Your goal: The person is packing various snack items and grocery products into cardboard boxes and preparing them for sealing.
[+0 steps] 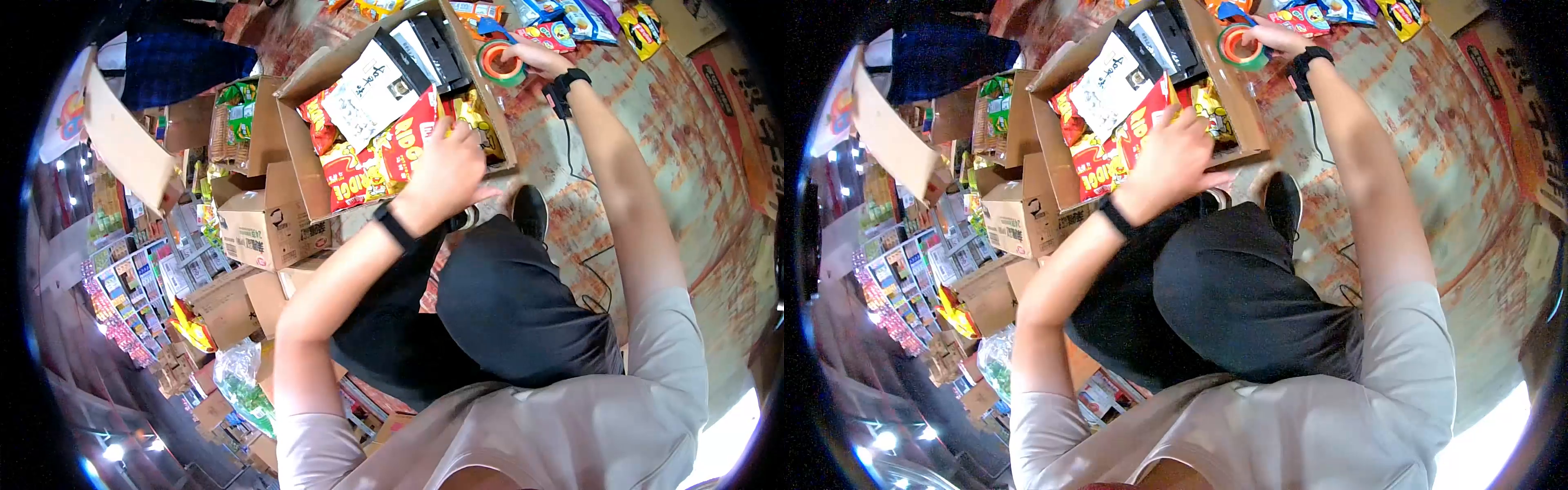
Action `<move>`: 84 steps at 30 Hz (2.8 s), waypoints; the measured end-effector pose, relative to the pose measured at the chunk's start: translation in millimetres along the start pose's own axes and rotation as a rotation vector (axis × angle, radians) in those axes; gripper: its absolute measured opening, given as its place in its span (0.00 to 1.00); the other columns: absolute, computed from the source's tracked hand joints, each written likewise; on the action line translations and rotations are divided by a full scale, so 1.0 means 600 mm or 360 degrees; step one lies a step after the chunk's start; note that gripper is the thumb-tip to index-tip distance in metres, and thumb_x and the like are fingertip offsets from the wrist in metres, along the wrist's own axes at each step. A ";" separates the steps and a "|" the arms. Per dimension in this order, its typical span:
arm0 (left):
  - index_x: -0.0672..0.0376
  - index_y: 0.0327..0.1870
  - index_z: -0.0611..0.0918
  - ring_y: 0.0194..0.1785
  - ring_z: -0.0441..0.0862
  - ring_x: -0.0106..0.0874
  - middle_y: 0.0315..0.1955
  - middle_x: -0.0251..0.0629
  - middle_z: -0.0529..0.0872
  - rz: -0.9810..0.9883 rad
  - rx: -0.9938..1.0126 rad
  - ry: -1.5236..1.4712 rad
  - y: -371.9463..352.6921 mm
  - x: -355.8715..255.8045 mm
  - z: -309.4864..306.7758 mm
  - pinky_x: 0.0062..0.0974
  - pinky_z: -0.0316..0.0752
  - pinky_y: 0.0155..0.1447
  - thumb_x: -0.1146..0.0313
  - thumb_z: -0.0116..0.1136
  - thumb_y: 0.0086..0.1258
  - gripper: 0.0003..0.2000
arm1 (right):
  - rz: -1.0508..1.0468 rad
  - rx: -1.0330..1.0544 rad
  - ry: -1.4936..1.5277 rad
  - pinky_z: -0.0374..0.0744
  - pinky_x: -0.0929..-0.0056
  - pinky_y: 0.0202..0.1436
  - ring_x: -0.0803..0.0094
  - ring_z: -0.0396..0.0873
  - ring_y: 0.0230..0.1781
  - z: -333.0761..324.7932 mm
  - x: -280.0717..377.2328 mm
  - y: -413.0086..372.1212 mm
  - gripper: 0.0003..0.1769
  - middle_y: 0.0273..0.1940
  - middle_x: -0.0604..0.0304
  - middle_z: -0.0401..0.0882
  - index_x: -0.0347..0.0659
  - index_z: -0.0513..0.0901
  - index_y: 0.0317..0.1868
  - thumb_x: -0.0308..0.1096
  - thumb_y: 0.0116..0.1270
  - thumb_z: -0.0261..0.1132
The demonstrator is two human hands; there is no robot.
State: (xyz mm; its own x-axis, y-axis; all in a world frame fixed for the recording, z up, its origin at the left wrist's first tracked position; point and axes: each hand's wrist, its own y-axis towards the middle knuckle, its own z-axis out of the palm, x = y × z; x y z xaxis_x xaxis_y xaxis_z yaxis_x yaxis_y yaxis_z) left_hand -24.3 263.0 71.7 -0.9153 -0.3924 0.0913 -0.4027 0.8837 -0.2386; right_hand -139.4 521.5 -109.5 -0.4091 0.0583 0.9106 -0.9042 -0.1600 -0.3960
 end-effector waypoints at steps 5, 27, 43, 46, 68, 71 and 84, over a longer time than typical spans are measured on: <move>0.57 0.30 0.86 0.47 0.78 0.34 0.32 0.36 0.84 0.0004 -0.0109 -0.0094 0.055 -0.021 0.085 0.37 0.70 0.51 0.47 0.61 0.62 0.19 | 0.0038 -0.0218 -0.0274 0.61 0.83 0.24 0.89 0.66 0.26 0.009 0.027 -0.029 0.34 0.32 0.75 0.75 0.50 0.72 0.68 0.40 0.59 0.64; 0.56 0.29 0.87 0.35 0.85 0.42 0.27 0.43 0.87 -0.0179 -0.0354 -0.0061 0.178 0.000 0.074 0.44 0.72 0.49 0.47 0.62 0.64 0.19 | 0.0171 -0.0082 -0.0466 0.77 0.60 0.55 0.50 0.80 0.52 0.167 -0.153 -0.488 0.45 0.52 0.41 0.79 0.40 0.59 0.73 0.34 0.54 0.67; 0.60 0.31 0.88 0.39 0.85 0.40 0.31 0.42 0.88 -0.0213 -0.0625 -0.0042 0.151 -0.010 0.011 0.44 0.67 0.62 0.41 0.64 0.59 0.25 | 0.0223 0.0075 -0.0364 0.81 0.63 0.46 0.52 0.83 0.45 0.256 -0.132 -0.311 0.51 0.45 0.33 0.80 0.18 0.52 0.67 0.40 0.55 0.71; 0.59 0.42 0.88 0.47 0.83 0.39 0.41 0.42 0.87 -0.0079 -0.1037 -0.0217 0.077 0.030 -0.045 0.41 0.69 0.61 0.59 0.63 0.68 0.13 | 0.0197 0.0184 -0.0287 0.80 0.65 0.48 0.48 0.81 0.49 0.258 -0.127 -0.301 0.56 0.50 0.29 0.77 0.15 0.42 0.69 0.40 0.56 0.69; 0.62 0.66 0.74 0.55 0.80 0.33 0.52 0.46 0.84 -0.1476 -0.0992 -0.1233 -0.215 0.599 0.287 0.28 0.74 0.60 0.75 0.64 0.63 0.27 | 0.0050 -0.0061 -0.0198 0.69 0.64 0.67 0.58 0.71 0.62 0.293 -0.202 -0.252 0.47 0.60 0.39 0.69 0.25 0.51 0.67 0.43 0.60 0.68; 0.65 0.56 0.80 0.49 0.80 0.29 0.44 0.36 0.85 -0.1571 -0.1001 -0.2026 -0.212 0.596 0.269 0.25 0.74 0.56 0.82 0.60 0.61 0.19 | 0.0058 -0.0039 -0.0213 0.70 0.64 0.66 0.60 0.71 0.61 0.286 -0.202 -0.250 0.43 0.58 0.45 0.70 0.26 0.51 0.68 0.37 0.63 0.67; 0.61 0.37 0.81 0.30 0.74 0.20 0.28 0.28 0.80 -0.1843 -0.1428 -0.2345 -0.304 0.489 0.302 0.20 0.68 0.34 0.80 0.54 0.62 0.06 | -0.0036 -0.0072 -0.0006 0.78 0.72 0.52 0.73 0.74 0.50 0.203 -0.104 -0.160 0.31 0.52 0.58 0.73 0.38 0.63 0.66 0.27 0.63 0.61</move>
State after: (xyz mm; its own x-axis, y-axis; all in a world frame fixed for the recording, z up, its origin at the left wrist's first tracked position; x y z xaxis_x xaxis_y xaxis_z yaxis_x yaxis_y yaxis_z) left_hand -217.3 -59.6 -33.2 0.2167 -0.1965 -0.9563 -0.9649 -0.1922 -0.1791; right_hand -11.9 413.3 -114.1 -0.3881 0.0574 0.9198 -0.9179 -0.1137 -0.3802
